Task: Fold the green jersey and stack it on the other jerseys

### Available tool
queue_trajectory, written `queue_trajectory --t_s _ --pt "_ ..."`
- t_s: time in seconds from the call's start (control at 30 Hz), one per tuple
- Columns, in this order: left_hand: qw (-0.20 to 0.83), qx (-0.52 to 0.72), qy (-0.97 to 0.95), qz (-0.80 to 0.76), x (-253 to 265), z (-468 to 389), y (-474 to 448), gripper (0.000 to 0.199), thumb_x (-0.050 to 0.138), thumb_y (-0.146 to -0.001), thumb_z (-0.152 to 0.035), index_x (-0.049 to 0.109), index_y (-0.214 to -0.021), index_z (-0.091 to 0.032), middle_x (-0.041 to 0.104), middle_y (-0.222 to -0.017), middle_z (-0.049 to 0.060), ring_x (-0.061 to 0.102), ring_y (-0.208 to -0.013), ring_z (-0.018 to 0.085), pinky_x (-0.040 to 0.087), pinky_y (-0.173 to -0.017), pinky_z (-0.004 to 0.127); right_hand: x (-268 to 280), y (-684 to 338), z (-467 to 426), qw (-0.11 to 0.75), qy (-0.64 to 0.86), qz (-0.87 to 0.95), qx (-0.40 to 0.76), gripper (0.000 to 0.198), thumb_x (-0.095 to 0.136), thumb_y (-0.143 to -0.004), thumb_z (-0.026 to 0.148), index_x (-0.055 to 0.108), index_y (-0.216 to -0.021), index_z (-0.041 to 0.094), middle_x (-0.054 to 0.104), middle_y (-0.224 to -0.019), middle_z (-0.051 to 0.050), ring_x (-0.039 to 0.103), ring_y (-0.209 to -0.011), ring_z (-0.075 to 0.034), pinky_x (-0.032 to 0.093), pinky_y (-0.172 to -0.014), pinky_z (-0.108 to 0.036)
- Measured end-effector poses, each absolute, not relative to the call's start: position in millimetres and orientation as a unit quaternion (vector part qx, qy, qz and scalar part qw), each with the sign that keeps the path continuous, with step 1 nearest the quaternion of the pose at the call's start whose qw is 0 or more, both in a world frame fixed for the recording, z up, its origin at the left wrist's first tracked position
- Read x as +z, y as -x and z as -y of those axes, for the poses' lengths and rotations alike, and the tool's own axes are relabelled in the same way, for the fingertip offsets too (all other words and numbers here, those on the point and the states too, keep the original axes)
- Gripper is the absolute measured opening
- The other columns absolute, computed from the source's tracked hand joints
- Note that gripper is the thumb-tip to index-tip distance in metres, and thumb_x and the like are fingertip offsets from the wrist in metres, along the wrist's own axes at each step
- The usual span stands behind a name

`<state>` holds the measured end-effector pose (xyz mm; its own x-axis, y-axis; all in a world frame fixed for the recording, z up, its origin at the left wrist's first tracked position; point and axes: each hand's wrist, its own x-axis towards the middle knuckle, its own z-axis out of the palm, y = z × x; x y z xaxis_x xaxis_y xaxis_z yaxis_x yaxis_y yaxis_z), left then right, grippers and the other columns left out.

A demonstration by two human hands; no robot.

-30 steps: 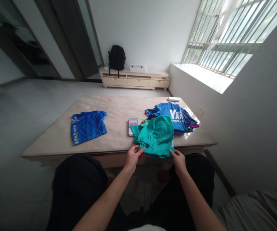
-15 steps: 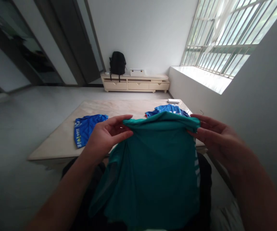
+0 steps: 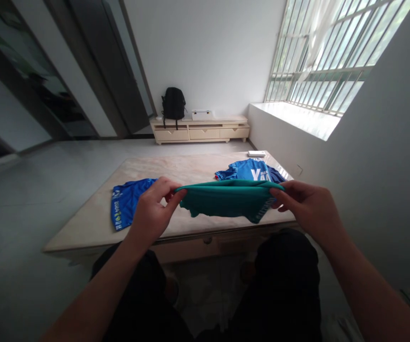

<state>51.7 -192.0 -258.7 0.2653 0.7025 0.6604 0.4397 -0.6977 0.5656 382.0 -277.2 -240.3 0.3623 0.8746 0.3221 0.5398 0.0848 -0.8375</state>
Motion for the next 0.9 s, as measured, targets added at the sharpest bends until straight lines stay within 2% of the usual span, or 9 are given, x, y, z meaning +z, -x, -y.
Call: queue_trajectory --t_s 0.07,0.17,0.23,0.33,0.4,0.5,0.67,0.8,0.9 --pt "0.126 0.493 -0.791 -0.338 -260.7 191.3 -51.8 0.013 0.065 -0.1 -0.028 0.071 -0.094 -0.018 0.065 -0.1 0.005 0.064 -0.093 0.019 0.05 -0.083 0.029 -246.7 -389.6 273.5 0.486 0.655 0.565 0.126 0.045 0.075 -0.083 0.066 0.077 -0.079 0.021 0.068 -0.067 -0.004 0.057 -0.052 -0.015 0.047 -0.05 -0.03" --pt "0.146 0.494 -0.797 -0.316 -264.3 195.1 -52.1 0.011 0.062 -0.101 -0.026 0.07 -0.097 -0.02 0.07 -0.106 0.005 0.067 -0.103 0.02 0.05 -0.094 0.031 -256.4 -396.2 270.4 0.504 0.616 0.601 0.07 0.045 0.066 -0.091 0.064 0.076 -0.077 0.022 0.071 -0.095 -0.007 0.064 -0.075 -0.02 0.049 -0.063 -0.032" --pt "0.172 0.487 -0.788 -0.335 -266.8 199.8 -52.4 0.011 0.063 -0.101 -0.027 0.071 -0.098 -0.021 0.073 -0.097 0.003 0.068 -0.093 0.018 0.052 -0.088 0.028 -262.8 -396.5 270.8 0.518 0.608 0.6 0.055 0.046 0.061 -0.094 0.065 0.077 -0.083 0.023 0.071 -0.096 -0.006 0.065 -0.083 -0.023 0.049 -0.07 -0.034" --pt "0.226 0.492 -0.755 -0.37 -269.8 206.1 -52.5 0.01 0.067 -0.098 -0.03 0.072 -0.099 -0.022 0.074 -0.087 -0.001 0.068 -0.08 0.015 0.052 -0.076 0.024 -273.6 -394.3 273.3 0.535 0.61 0.577 0.095 0.059 0.057 -0.092 0.074 0.066 -0.069 0.021 0.055 -0.062 -0.002 0.051 -0.06 -0.017 0.039 -0.056 -0.03" --pt "0.274 0.501 -0.727 -0.381 -270.9 209.0 -51.5 0.011 0.069 -0.096 -0.032 0.073 -0.1 -0.022 0.074 -0.084 -0.001 0.067 -0.074 0.014 0.051 -0.068 0.022 -281.0 -392.1 274.7 0.551 0.591 0.569 0.155 0.062 0.059 -0.087 0.08 0.061 -0.067 0.02 0.048 -0.057 0.0 0.044 -0.054 -0.014 0.035 -0.05 -0.028" --pt "0.341 0.509 -0.682 -0.398 -270.9 212.4 -47.4 0.015 0.072 -0.093 -0.035 0.074 -0.097 -0.021 0.071 -0.076 -0.001 0.062 -0.063 0.013 0.046 -0.055 0.02 -289.0 -387.7 275.8 0.575 0.53 0.55 0.293 0.059 0.071 -0.077 0.08 0.072 -0.091 0.023 0.064 -0.07 -0.002 0.056 -0.057 -0.016 0.044 -0.048 -0.026" --pt "0.383 0.518 -0.632 -0.431 -269.6 224.9 -34.4 0.021 0.073 -0.09 -0.042 0.073 -0.095 -0.021 0.069 -0.069 -0.002 0.056 -0.054 0.012 0.04 -0.047 0.02 -288.6 -380.6 280.1 0.554 0.434 0.595 0.39 0.056 0.092 -0.071 0.05 0.076 -0.122 0.031 0.072 -0.087 -0.003 0.067 -0.069 -0.017 0.057 -0.057 -0.025" --pt "0.302 0.52 -0.648 -0.467 -269.8 241.3 -20.8 0.015 0.073 -0.09 -0.038 0.075 -0.093 -0.024 0.074 -0.076 -0.001 0.064 -0.062 0.015 0.047 -0.053 0.022 -277.8 -381.0 288.1 0.508 0.435 0.688 0.283 0.023 0.084 -0.083 0.025 0.081 -0.105 0.031 0.073 -0.093 -0.003 0.07 -0.081 -0.017 0.058 -0.066 -0.024" --pt "0.2 0.518 -0.687 -0.469 -272.5 247.2 -9.2 0.01 0.074 -0.089 -0.036 0.077 -0.092 -0.027 0.078 -0.086 -0.002 0.072 -0.076 0.018 0.055 -0.071 0.025 -265.4 -385.4 293.4 0.454 0.427 0.758 0.19 0.016 0.076 -0.089 0.018 0.078 -0.1 0.03 0.073 -0.098 -0.002 0.07 -0.086 -0.017 0.057 -0.073 -0.025"
